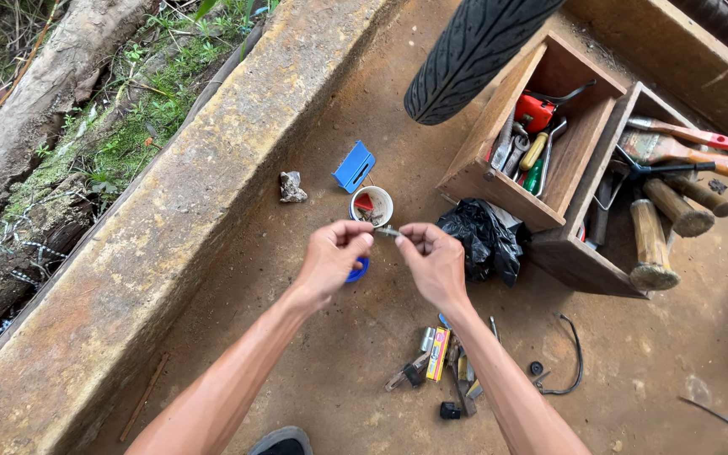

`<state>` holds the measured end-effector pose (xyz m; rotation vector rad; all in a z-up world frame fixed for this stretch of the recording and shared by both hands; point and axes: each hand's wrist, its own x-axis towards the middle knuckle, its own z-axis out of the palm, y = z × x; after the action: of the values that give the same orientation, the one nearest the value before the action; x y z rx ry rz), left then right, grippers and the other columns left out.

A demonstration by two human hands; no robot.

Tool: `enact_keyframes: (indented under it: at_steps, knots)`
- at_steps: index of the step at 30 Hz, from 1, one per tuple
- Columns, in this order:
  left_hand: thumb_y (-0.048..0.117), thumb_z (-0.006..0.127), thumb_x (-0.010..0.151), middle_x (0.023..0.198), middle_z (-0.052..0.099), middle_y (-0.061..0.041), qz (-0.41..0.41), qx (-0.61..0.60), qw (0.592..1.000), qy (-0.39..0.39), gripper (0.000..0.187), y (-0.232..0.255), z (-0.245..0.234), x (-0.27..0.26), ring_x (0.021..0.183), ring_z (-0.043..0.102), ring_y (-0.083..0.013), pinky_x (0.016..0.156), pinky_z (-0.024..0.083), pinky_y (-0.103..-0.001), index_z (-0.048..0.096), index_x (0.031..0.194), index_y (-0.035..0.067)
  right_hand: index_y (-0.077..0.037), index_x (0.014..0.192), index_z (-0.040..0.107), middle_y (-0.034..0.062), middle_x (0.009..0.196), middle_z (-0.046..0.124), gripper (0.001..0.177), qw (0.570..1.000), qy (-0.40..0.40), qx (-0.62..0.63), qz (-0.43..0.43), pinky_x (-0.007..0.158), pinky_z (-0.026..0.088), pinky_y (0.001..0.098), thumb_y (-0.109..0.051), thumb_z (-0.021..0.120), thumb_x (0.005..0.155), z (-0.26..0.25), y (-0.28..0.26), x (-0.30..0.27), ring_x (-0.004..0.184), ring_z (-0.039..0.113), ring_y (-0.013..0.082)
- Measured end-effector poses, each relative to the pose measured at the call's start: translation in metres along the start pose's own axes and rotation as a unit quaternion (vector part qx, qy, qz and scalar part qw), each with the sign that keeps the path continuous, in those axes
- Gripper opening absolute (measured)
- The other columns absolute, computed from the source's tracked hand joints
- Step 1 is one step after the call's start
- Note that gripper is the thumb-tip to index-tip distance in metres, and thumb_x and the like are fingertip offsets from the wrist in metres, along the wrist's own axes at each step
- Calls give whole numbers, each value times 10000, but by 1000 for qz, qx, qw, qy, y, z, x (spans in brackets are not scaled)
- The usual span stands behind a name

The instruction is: The person organizes tools and spare parts by capping a container, placing items into wooden toolboxes, unpacking a small part from its wrapper, and sorting various tools and metal components by hand.

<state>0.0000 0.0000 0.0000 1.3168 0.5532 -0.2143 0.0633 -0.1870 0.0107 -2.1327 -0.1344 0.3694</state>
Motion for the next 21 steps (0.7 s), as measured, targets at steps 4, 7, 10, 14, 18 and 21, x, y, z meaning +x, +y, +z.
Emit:
enact_keyframes:
  at_steps: [4,7,10,14,18,21]
  knots:
    - [216,651,938,1020,766,-69,12,-29,999,30,325,1,-17,11,839,716,-151,698,589,-300,702,1218,58,-100,1069,786,82,859,754,177,999,29,-14,10,655,528,261,-187,778,915,8,-7,21,716,636,85]
    - [226,638,981,987,749,-79,17,-67,997,40,297,-2,-22,13,815,692,-134,675,569,-285,712,1194,34,-85,988,808,45,853,667,159,993,65,-68,-70,648,530,265,-158,806,846,19,-8,31,709,631,99]
    - [226,642,976,970,755,-79,5,-54,998,43,286,-8,-25,15,803,696,-125,660,566,-277,710,1185,43,-96,976,826,45,814,622,162,991,59,-93,-72,630,507,281,-143,811,822,30,-3,38,692,595,130]
    - [239,646,976,953,762,-80,-12,-61,997,46,287,-18,-30,19,786,695,-125,655,566,-276,716,1165,34,-118,964,831,41,817,632,153,992,43,-85,-82,648,522,279,-151,814,816,40,9,46,729,625,116]
    - [240,650,976,927,757,-79,-20,-67,996,53,271,-25,-36,22,768,691,-122,651,563,-271,723,1136,34,-124,966,828,39,806,642,163,989,31,-98,-104,659,525,284,-164,818,808,42,15,51,730,629,124]
    - [229,664,978,906,751,-73,-10,-58,997,55,255,-30,-36,24,745,674,-111,639,552,-259,729,1110,20,-102,1051,809,52,811,644,276,980,28,-150,-131,668,516,303,-218,844,803,38,10,54,708,616,146]
